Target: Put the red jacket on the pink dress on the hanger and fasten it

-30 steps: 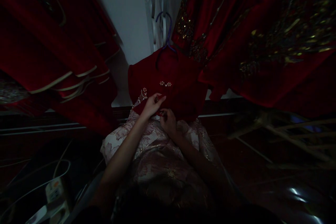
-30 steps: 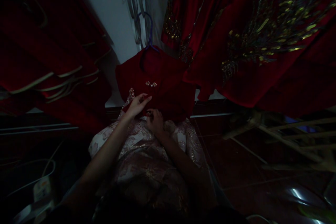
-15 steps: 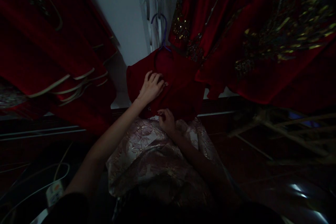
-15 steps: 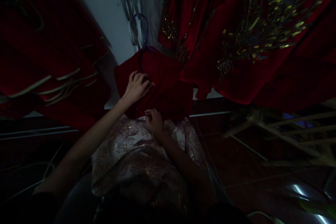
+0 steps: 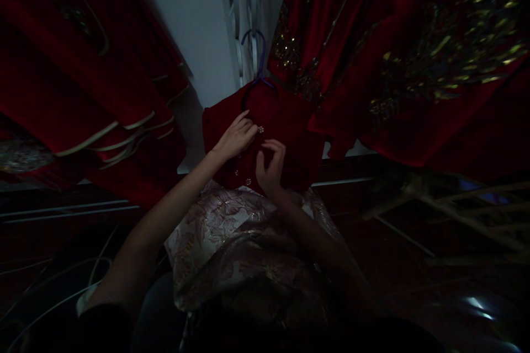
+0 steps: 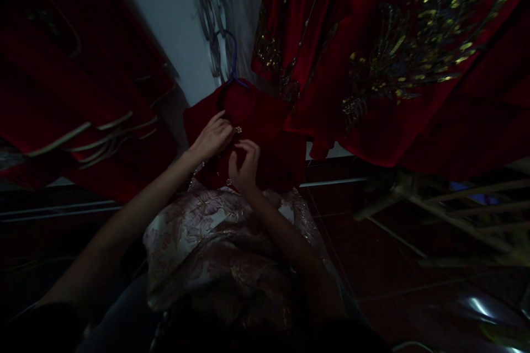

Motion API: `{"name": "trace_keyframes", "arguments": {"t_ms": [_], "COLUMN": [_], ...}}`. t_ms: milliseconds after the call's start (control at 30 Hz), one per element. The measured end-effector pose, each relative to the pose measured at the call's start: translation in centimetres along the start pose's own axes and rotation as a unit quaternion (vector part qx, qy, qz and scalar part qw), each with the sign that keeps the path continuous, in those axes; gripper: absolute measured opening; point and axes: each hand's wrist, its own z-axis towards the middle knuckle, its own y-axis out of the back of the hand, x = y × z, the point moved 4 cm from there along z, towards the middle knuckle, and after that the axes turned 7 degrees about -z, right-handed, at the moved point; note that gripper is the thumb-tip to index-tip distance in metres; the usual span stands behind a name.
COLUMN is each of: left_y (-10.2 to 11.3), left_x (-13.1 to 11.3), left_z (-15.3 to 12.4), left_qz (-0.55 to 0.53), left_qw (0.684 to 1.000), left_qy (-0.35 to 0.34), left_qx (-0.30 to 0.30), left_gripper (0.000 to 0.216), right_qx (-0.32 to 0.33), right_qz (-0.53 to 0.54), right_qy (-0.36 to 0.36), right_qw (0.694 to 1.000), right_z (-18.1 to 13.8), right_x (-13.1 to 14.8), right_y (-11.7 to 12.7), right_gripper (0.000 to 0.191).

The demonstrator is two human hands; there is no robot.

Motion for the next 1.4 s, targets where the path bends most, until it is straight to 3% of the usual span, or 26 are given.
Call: {"name": "trace_keyframes", "arguments": {"t_ms": [167,300,400,500,633,767,867,967,1167,1267,1400], "left_y": [1.0,0.9,0.9,0.9,0.2,-0.6,-1.1,-1.3,-0.2,0.1,1.3], "left_x": [0.2,0.2,0.0,-0.1,0.1,0.5,0.9,2.8,7.5,7.4,6.8], "left_z": [0.3,0.2,0.1,0.1,0.1,0.4,0.4,-0.5,-3.3,-3.7,-3.6], "left_qz": [0.030,0.043,0.018,0.022,0.056,0.048,0.030,0.013,-0.022,-0.017,0.033], "left_qw": [0.998,0.998,0.999,0.999,0.998,0.999,0.998,0.988,0.961,0.950,0.931], "left_qy": [0.056,0.045,0.034,0.030,-0.022,-0.024,0.022,0.131,0.272,0.312,0.355], "left_qx": [-0.007,-0.008,-0.013,-0.031,-0.018,0.012,0.057,0.077,0.032,0.026,-0.074], "left_gripper": [0.026,0.025,0.024,0.024,0.027,0.027,0.028,0.030,0.026,0.031,0.046], "right_qx": [-0.031,0.049,0.134,0.175,0.216,0.219,0.187,0.151,0.154,0.143,0.138], "right_qz": [0.027,0.082,0.137,0.142,0.101,0.012,-0.082,-0.182,-0.262,-0.266,-0.299], "right_qy": [0.019,-0.003,-0.071,-0.179,-0.285,-0.323,-0.292,-0.229,-0.171,-0.163,-0.166], "right_qw": [0.999,0.995,0.979,0.958,0.928,0.921,0.934,0.944,0.937,0.939,0.930], "right_z": [6.7,8.2,9.2,10.4,11.3,11.3,11.0,10.6,10.3,11.1,12.9], "right_x": [2.1,0.6,-1.1,-1.9,-1.0,0.1,0.3,-0.3,-3.7,-4.6,-4.6], "right_y": [0.1,-0.5,-2.3,-4.1,-5.2,-5.6,-5.3,-3.8,-0.1,0.8,1.6], "right_gripper": [0.015,0.025,0.041,0.059,0.076,0.087,0.090,0.085,0.052,0.050,0.053]}}
